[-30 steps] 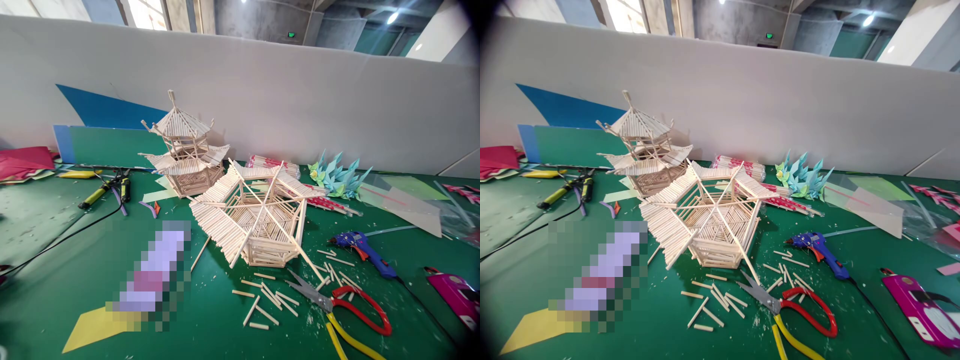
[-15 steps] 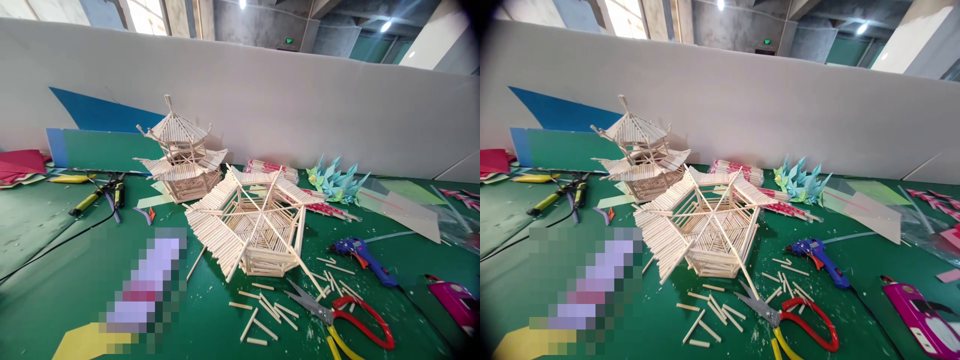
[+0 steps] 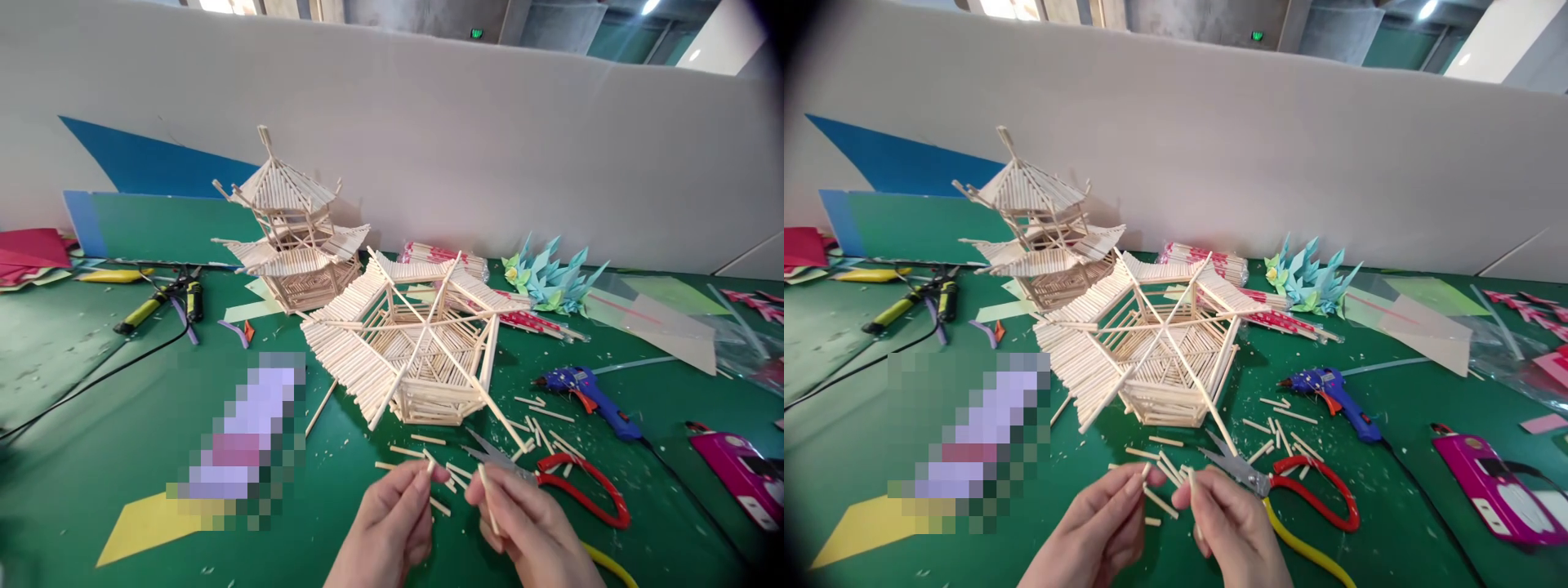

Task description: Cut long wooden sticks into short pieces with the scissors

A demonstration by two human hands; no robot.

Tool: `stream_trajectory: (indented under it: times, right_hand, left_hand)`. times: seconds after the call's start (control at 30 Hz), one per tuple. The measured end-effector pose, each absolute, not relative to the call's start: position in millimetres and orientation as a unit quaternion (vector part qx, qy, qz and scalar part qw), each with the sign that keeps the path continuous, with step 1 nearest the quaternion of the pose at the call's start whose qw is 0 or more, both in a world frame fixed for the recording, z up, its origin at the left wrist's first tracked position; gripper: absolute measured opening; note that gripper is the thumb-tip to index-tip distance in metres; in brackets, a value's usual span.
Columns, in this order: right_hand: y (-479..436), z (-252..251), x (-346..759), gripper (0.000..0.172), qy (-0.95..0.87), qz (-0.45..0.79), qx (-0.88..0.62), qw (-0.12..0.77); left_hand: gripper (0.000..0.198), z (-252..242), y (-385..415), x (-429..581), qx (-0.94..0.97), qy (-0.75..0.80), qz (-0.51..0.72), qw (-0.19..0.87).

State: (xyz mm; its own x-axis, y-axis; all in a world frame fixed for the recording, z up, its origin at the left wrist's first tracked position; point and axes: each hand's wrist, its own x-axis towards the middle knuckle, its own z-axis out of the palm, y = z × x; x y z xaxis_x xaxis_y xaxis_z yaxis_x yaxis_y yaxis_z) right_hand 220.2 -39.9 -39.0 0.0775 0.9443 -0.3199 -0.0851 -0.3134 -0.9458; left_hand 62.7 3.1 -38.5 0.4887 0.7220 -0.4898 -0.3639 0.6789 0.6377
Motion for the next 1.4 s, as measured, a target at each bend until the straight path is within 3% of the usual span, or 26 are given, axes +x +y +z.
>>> stream_trajectory:
  times: [0.13,0.4,0.63,0.8,1.4]
  right_hand:
    - [-33,-44,210,0.030,-0.364,0.564,-0.568,0.476]
    - [-25,-29,204,0.031,-0.511,0.464,-0.579,0.433]
    - [-24,-30,196,0.038,-0.538,0.449,-0.578,0.418]
    - [-26,-30,195,0.028,-0.500,0.464,-0.571,0.457]
    - [-24,-29,192,0.027,-0.509,0.424,-0.592,0.460]
  left_hand:
    - [0.031,-40,0,72,0.223,0.409,0.351,0.812]
    - [0.025,-36,-1,72,0.342,0.450,0.345,0.749]
    - [0.030,-36,-7,73,0.323,0.417,0.331,0.782]
    - [0.028,-35,-8,73,0.291,0.414,0.331,0.796]
    - [0.029,-35,-9,72,0.296,0.407,0.331,0.798]
